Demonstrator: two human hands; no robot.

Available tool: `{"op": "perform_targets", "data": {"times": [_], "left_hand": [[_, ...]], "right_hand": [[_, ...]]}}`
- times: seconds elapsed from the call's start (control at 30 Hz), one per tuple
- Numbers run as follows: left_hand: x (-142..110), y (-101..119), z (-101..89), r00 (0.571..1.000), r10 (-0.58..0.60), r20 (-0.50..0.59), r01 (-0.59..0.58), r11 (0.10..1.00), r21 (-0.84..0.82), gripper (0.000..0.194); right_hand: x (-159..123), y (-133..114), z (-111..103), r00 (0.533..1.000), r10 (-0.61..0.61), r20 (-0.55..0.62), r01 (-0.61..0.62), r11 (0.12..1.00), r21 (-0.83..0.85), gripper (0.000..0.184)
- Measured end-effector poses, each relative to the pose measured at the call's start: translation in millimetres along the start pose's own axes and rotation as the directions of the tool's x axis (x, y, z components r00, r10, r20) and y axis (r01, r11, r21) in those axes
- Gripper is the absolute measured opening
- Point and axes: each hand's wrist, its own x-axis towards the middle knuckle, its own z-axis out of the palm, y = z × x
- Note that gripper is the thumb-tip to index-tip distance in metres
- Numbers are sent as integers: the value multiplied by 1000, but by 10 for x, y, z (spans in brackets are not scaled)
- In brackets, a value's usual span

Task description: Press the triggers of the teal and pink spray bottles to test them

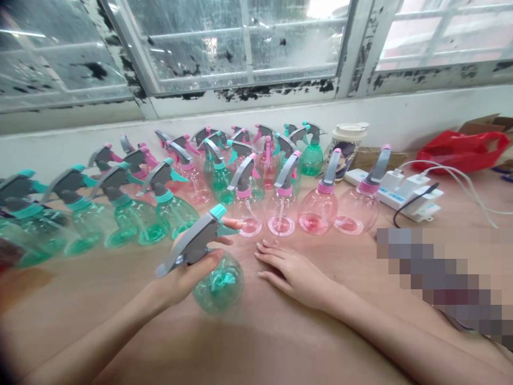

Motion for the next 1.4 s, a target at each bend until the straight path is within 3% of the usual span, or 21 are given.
{"op": "perform_targets", "data": {"times": [0.27, 0.43, 0.6, 0.9, 1.4], "left_hand": [[22, -10, -12, 1000, 14, 0, -14, 1000, 19, 33], [38, -7, -46, 999, -4, 33, 4, 1000, 13, 19], [-10, -20, -64, 997, -76, -30, 77, 996, 42, 10], [25, -9, -28, 1000, -6, 6, 6, 1000, -25, 42], [-14, -11, 25, 998, -1, -70, -3, 999, -44, 45]], "right_hand": [[-2, -13, -3, 1000, -17, -8, 17, 1000, -4, 43], [-9, 11, 5, 1000, -18, 12, 18, 1000, -26, 46], [-7, 5, -7, 999, -15, 33, 17, 998, -61, 47], [-10, 2, -1, 1000, -10, 29, 12, 999, -49, 48], [-23, 27, 8, 1000, -14, 5, 14, 1000, 2, 44]]}}
